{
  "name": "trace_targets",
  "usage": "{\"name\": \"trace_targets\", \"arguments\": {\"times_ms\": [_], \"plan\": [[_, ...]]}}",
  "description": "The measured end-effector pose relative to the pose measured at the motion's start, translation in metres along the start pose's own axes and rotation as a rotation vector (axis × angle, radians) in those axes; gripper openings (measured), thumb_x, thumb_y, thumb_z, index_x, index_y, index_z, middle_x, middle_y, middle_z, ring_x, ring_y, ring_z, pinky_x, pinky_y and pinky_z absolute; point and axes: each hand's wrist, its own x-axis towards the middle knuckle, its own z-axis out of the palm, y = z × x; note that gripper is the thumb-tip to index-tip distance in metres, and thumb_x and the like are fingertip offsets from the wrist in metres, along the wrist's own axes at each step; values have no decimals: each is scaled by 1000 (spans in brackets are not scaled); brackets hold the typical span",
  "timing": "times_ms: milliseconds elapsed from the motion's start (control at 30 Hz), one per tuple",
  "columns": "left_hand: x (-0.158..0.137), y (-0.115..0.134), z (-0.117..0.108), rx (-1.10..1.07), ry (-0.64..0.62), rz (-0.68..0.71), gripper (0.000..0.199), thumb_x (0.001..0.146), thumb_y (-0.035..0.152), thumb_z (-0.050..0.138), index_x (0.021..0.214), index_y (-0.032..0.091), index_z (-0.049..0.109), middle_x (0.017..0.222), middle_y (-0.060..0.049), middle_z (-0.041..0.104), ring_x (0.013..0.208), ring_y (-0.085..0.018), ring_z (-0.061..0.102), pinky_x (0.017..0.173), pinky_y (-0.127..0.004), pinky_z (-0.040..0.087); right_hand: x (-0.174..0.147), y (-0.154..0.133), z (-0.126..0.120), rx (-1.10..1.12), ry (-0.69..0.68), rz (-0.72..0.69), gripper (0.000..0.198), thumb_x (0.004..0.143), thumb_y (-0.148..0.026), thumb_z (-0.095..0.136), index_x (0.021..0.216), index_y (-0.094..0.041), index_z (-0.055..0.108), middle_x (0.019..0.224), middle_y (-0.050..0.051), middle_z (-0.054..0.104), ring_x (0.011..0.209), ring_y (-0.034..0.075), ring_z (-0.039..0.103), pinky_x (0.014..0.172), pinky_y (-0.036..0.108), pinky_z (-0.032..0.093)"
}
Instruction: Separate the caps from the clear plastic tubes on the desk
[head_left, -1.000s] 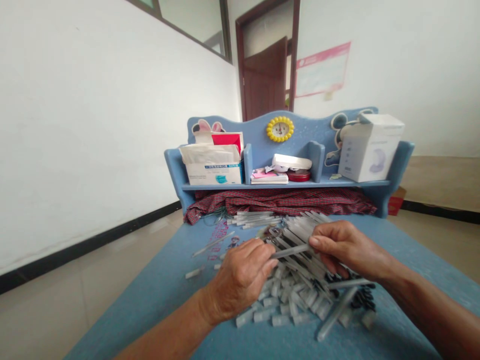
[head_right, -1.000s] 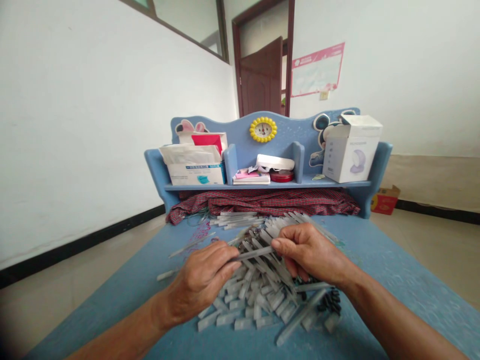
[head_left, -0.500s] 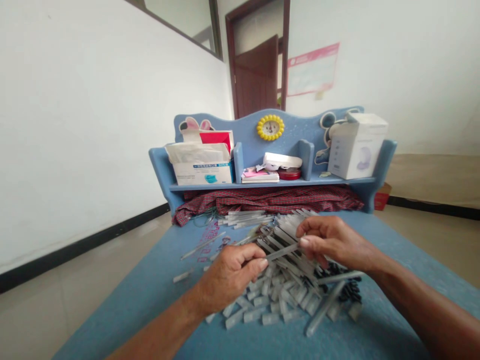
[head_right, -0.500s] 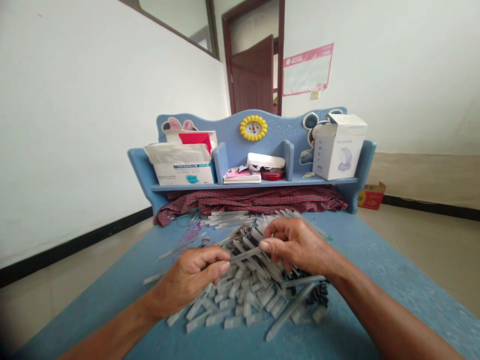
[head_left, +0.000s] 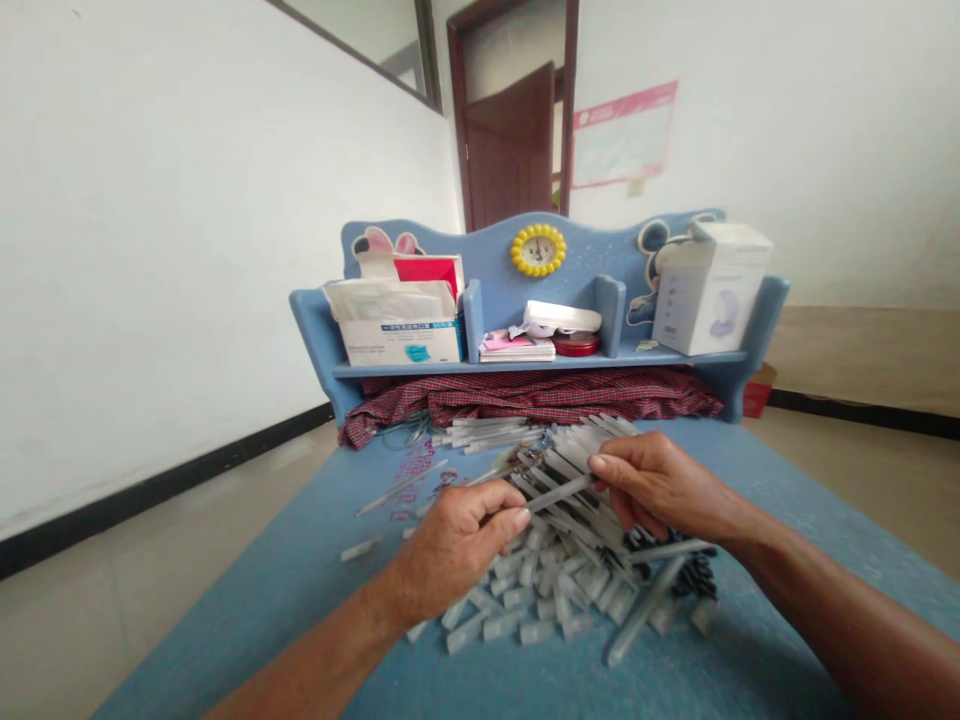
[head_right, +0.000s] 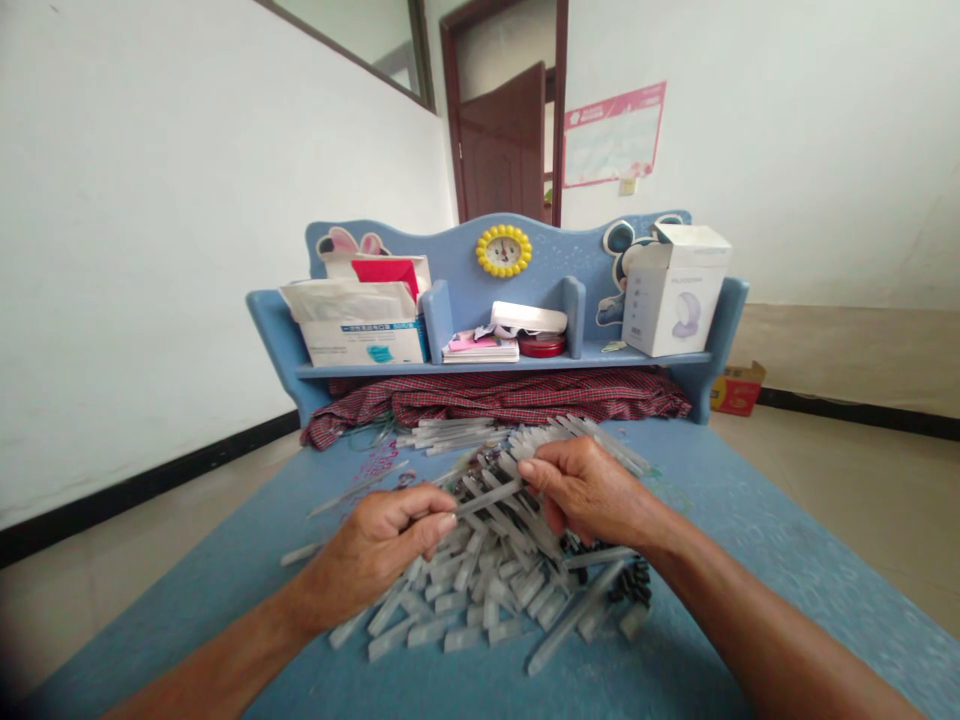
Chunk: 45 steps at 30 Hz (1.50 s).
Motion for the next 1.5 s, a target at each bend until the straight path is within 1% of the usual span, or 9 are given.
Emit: {"name": "trace_targets", "arguments": {"times_ms": [100,200,367,533,733,933,1033,1267,1500], "plan": [[0,-1,0,3,-5,-7,23,84,30,45,76,15,61,59,5,50,56,-10,49,54,-19,37,1,1,0,120,-37,5,28,83,-44,55,79,-18,48,52,-5,57,32,5,41,31,15,28],[1,-2,0,12,9,-8,23,84,29,45,75,15,61,57,5,49,55,-9,47,53,-19,35,2,2,0,178,-69,14,34,79,-42,62,100,-20,46,58,-6,60,33,6,44,31,15,31],[2,-1,0,14,12,2,24,84,29,45,75,14,61,58,5,49,55,-9,47,54,-19,35,3,4,1,46,-21,59,36,87,-48,48,69,-17,48,46,-3,55,28,4,39,28,14,23],[2,-3,0,2,10,-5,25,85,30,45,75,14,61,57,5,49,56,-9,47,55,-20,35,2,3,1,159,-27,49,29,80,-44,60,91,-19,51,52,-6,59,28,5,38,28,14,25],[3,-3,1,-47,-20,-49,25,82,33,46,75,14,60,57,4,49,55,-9,46,54,-20,34,4,4,2,88,13,59,33,84,-45,53,67,-18,47,47,-4,56,28,4,37,28,15,22],[3,-1,-3,-269,-174,-218,34,79,46,45,67,15,55,44,6,45,38,-6,30,41,-19,23,0,3,-5,209,-118,15,17,80,-31,58,81,-16,50,63,0,65,40,9,56,39,18,36],[4,-3,-5,-348,-203,-285,38,75,52,47,71,15,57,41,6,44,35,-6,25,39,-19,18,0,2,-7,221,-107,-14,12,79,-24,57,83,-17,49,70,1,67,48,11,61,46,21,41],[7,-5,-5,-324,-92,-259,38,73,52,51,65,15,55,40,5,44,38,-6,28,41,-19,21,11,13,-11,-120,205,15,10,78,-26,52,79,-17,54,53,-4,57,35,6,41,36,19,26],[9,-9,-3,-257,-42,-266,33,74,45,49,57,17,49,42,5,44,38,-6,30,39,-18,21,18,27,-25,-563,350,59,21,80,-31,50,71,-16,62,56,0,55,50,10,47,47,22,32]]}}
